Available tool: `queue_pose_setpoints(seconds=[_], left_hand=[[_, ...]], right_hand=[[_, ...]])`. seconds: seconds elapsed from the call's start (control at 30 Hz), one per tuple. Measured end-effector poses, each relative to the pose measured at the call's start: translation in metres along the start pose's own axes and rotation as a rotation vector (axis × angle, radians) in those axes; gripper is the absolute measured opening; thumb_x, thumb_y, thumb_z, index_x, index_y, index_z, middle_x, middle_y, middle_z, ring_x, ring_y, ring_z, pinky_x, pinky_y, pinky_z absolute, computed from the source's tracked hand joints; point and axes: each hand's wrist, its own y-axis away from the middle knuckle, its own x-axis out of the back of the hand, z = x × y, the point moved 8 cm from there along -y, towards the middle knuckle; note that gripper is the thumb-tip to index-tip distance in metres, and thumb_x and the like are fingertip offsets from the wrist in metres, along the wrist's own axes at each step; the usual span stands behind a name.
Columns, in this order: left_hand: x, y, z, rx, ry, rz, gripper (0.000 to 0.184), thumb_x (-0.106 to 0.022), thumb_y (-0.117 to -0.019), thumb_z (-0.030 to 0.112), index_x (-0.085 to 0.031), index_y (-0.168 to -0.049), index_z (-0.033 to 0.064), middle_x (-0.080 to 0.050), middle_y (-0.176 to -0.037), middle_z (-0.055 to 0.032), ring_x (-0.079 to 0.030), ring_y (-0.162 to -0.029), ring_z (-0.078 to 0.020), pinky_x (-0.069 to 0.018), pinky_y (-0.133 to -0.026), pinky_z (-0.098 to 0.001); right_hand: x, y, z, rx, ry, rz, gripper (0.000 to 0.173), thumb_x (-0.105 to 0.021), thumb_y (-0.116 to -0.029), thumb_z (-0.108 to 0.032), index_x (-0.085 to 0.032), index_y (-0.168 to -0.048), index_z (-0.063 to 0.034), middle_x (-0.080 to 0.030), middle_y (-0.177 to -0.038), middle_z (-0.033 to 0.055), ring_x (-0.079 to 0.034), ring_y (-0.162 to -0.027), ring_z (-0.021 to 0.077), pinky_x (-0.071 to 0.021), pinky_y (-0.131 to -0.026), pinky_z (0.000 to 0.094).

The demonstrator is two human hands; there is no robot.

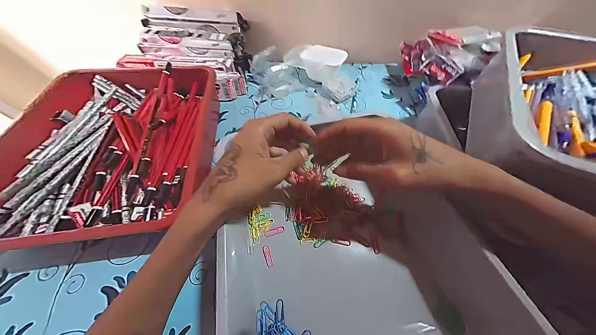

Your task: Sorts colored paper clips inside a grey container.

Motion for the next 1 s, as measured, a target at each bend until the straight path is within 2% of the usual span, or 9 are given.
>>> queue_pose_setpoints(seconds=[0.17, 0.23, 0.33, 0.43, 0.53, 0.67, 0.73, 0.9, 1.0], left_hand=[[0.002, 0.006, -0.003, 0.016, -0.113, 0.045, 0.013, -0.064, -0.099, 0.007, -0.067, -0.111, 0.0078, -0.072, -0.097, -0.0046, -0.065, -0.061, -0.007, -0.0552, -0.051, -0.0216], [0.003, 0.008, 0.0, -0.045, -0.306, 0.102, 0.014, -0.065, -0.0984, 0.009, -0.069, -0.111, 0.007, -0.072, -0.099, -0.0074, -0.067, -0.072, -0.0138, -0.0555, -0.062, -0.0313], [-0.006, 0.014, -0.001, -0.12, -0.469, 0.043, 0.022, -0.069, -0.0952, 0.01, -0.069, -0.116, 0.0026, -0.068, -0.106, -0.0171, -0.068, -0.089, -0.0304, -0.0555, -0.076, -0.0489], [-0.008, 0.015, -0.006, -0.119, -0.542, -0.003, 0.027, -0.071, -0.0953, 0.016, -0.069, -0.119, 0.0028, -0.067, -0.107, -0.0184, -0.067, -0.089, -0.0324, -0.055, -0.077, -0.0512], [-0.012, 0.02, -0.006, -0.167, -0.612, -0.026, 0.026, -0.071, -0.0955, 0.015, -0.068, -0.118, 0.002, -0.068, -0.109, -0.0204, -0.068, -0.09, -0.0364, -0.0552, -0.08, -0.0561], [-0.014, 0.012, -0.01, -0.184, -0.661, -0.059, 0.025, -0.066, -0.0986, 0.019, -0.07, -0.115, 0.0005, -0.07, -0.102, -0.0212, -0.068, -0.084, -0.0392, -0.0519, -0.075, -0.0624], [-0.012, 0.008, -0.012, -0.166, -0.677, -0.058, 0.027, -0.065, -0.0991, 0.021, -0.07, -0.114, -0.0009, -0.07, -0.1, -0.0226, -0.068, -0.084, -0.0413, -0.0507, -0.075, -0.0649], [-0.013, 0.007, -0.036, -0.057, -0.768, -0.138, 0.03, -0.07, -0.0975, 0.021, -0.068, -0.12, 0.0015, -0.067, -0.103, -0.0248, -0.066, -0.093, -0.0464, -0.0487, -0.077, -0.0686], [-0.018, 0.008, -0.049, -0.024, -0.818, -0.239, 0.03, -0.072, -0.0952, 0.02, -0.069, -0.12, 0.0031, -0.067, -0.105, -0.0214, -0.066, -0.099, -0.0435, -0.0503, -0.08, -0.0655]], right_hand=[[0.005, 0.017, -0.012, 0.055, 0.454, 0.015, 0.03, -0.057, -0.0938, -0.01, -0.067, -0.122, -0.0072, -0.073, -0.107, -0.0006, -0.069, -0.093, 0.0007, -0.0585, -0.079, 0.0175], [-0.003, 0.038, -0.011, -0.098, 0.651, -0.114, 0.035, -0.065, -0.0915, -0.023, -0.068, -0.125, -0.0135, -0.07, -0.099, -0.0002, -0.066, -0.082, 0.0085, -0.0559, -0.068, 0.0275], [-0.03, 0.074, -0.003, -0.543, 0.664, -0.506, 0.08, -0.083, -0.0856, -0.034, -0.046, -0.152, -0.0094, -0.06, -0.132, 0.0224, -0.062, -0.116, 0.0413, -0.0518, -0.091, 0.0584], [-0.049, 0.095, -0.006, -0.69, 0.695, -0.671, 0.099, -0.087, -0.0831, -0.026, -0.029, -0.162, -0.0094, -0.039, -0.154, 0.0292, -0.049, -0.134, 0.0497, -0.0478, -0.1, 0.0604], [-0.059, 0.1, -0.005, -0.682, 0.832, -0.645, 0.074, -0.068, -0.0933, 0.0, -0.034, -0.159, -0.0073, -0.048, -0.14, 0.0287, -0.059, -0.116, 0.0465, -0.0544, -0.085, 0.0529], [-0.037, 0.083, -0.007, -0.488, 0.825, -0.395, 0.028, -0.067, -0.0965, -0.005, -0.06, -0.124, -0.0045, -0.064, -0.096, 0.0139, -0.068, -0.081, 0.0281, -0.0556, -0.069, 0.0428], [-0.028, 0.081, -0.011, -0.469, 0.807, -0.373, 0.028, -0.072, -0.0933, -0.007, -0.063, -0.12, -0.0042, -0.064, -0.096, 0.012, -0.067, -0.083, 0.0253, -0.0553, -0.07, 0.0409], [-0.048, 0.091, -0.006, -0.605, 0.866, -0.549, 0.048, -0.067, -0.0984, -0.012, -0.053, -0.143, -0.0075, -0.06, -0.12, 0.0175, -0.063, -0.107, 0.034, -0.0535, -0.083, 0.0454], [-0.041, 0.084, -0.007, -0.504, 0.933, -0.453, 0.029, -0.066, -0.099, -0.011, -0.062, -0.126, -0.002, -0.064, -0.105, 0.0167, -0.067, -0.096, 0.0324, -0.0553, -0.077, 0.0444]])
